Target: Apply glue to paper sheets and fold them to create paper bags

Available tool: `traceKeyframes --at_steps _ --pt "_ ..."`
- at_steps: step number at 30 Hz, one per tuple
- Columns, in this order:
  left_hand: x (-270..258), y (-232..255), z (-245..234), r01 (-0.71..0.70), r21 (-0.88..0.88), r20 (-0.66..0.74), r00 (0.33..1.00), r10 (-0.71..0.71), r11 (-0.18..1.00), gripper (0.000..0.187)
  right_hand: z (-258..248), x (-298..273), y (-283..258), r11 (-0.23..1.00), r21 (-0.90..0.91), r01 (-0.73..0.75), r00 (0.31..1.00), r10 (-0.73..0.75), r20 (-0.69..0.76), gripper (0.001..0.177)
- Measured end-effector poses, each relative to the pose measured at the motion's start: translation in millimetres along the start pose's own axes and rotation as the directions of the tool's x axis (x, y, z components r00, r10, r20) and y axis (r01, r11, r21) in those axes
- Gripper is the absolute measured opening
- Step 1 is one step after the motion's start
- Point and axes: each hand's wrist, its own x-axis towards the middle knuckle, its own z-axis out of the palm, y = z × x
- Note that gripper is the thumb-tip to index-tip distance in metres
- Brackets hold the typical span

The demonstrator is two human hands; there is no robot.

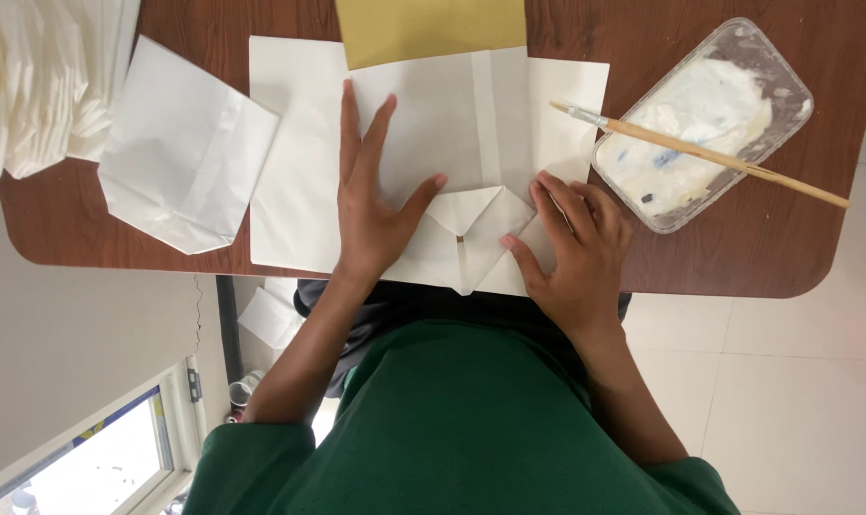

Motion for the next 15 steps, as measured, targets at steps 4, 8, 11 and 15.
traceKeyframes --at_steps 4,8,11,15 --pt "-7.6 10.9 -5.6 -0.057 -0.046 -0.071 0.996 0.054 0.997 0.067 -2.4 0.6 -1.1 1.0 -0.017 0.004 1.0 -0.004 -0.004 0.049" --pt "-1.8 8.6 -14.5 -0.119 -0.017 -0.167 0.979 0.115 0.993 0.045 -14.4 4.1 -3.8 0.985 0.174 0.011 0.999 -0.005 -0.038 0.037" --pt "10.7 -7.5 -23.7 -0.15 -0.013 -0.245 0.959 0.143 0.989 0.043 -33.4 13.0 -4.3 0.954 0.286 0.092 0.975 -0.029 -0.219 0.015" --pt "26.7 -22.9 -33.9 -0.098 0.116 -0.233 0.965 0.123 0.988 0.068 -55.3 29.5 16.5 0.996 0.009 0.093 0.926 -0.083 -0.369 0.008"
